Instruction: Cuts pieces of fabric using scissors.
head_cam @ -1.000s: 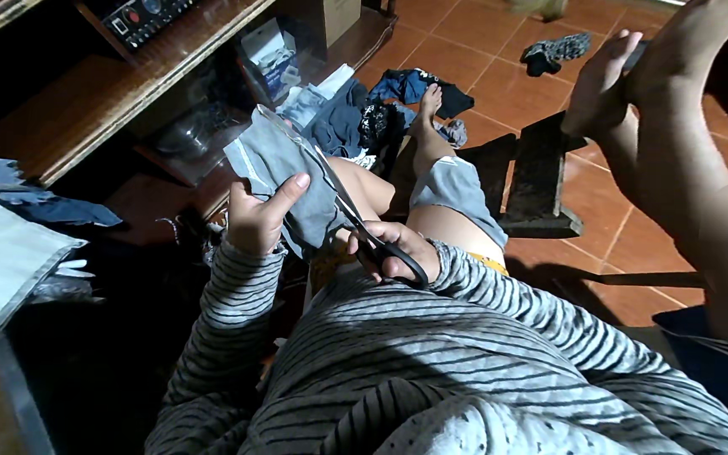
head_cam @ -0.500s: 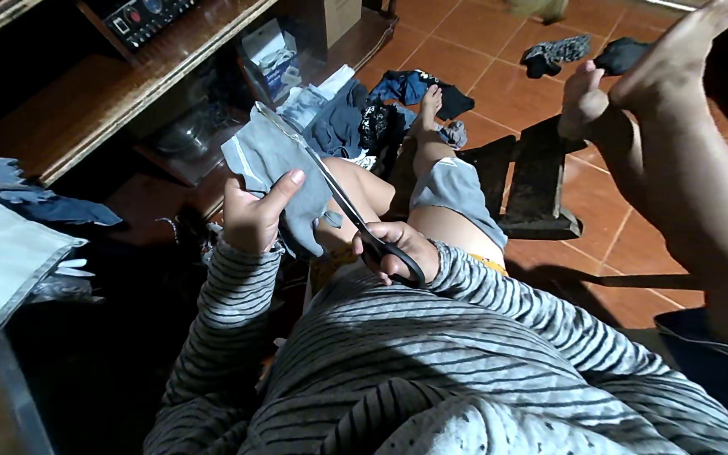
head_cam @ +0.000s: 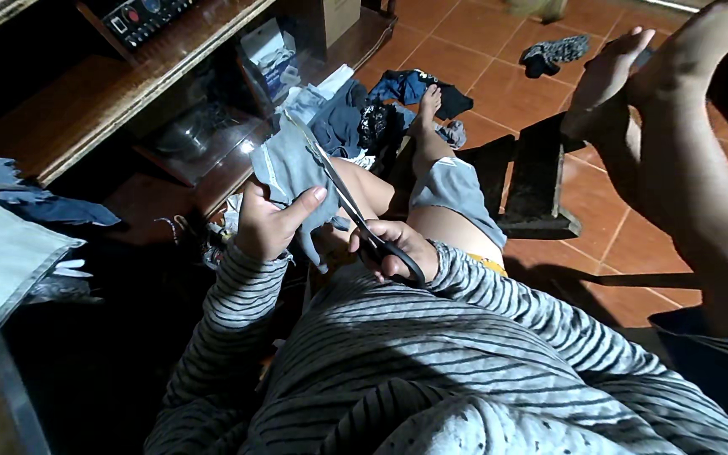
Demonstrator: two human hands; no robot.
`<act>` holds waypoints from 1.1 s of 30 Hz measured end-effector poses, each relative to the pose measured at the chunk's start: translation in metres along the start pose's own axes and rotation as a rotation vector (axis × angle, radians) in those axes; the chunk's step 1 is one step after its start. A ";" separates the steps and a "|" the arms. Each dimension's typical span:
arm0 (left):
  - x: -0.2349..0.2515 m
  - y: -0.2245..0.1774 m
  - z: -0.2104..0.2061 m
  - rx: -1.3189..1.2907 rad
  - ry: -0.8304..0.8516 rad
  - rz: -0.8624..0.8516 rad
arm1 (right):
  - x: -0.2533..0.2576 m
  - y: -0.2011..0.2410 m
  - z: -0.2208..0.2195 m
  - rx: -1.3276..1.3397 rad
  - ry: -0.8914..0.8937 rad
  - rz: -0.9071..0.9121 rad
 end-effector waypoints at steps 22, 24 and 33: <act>0.004 0.000 0.002 0.045 0.038 -0.047 | 0.009 -0.001 -0.005 -0.016 -0.028 -0.028; 0.004 0.001 0.005 0.040 0.030 -0.035 | 0.008 -0.003 -0.005 -0.019 -0.056 -0.051; 0.005 0.009 0.013 0.054 -0.043 0.046 | 0.007 -0.003 -0.007 -0.049 0.020 -0.033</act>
Point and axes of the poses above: each hand's wrist, its own x-axis towards the middle knuckle, its own z-axis out of the back of the hand, y = z × x, the point moved 8 cm from there along x, towards the middle knuckle, and after that the axes turned 14 degrees about x, right-handed, at the moved point
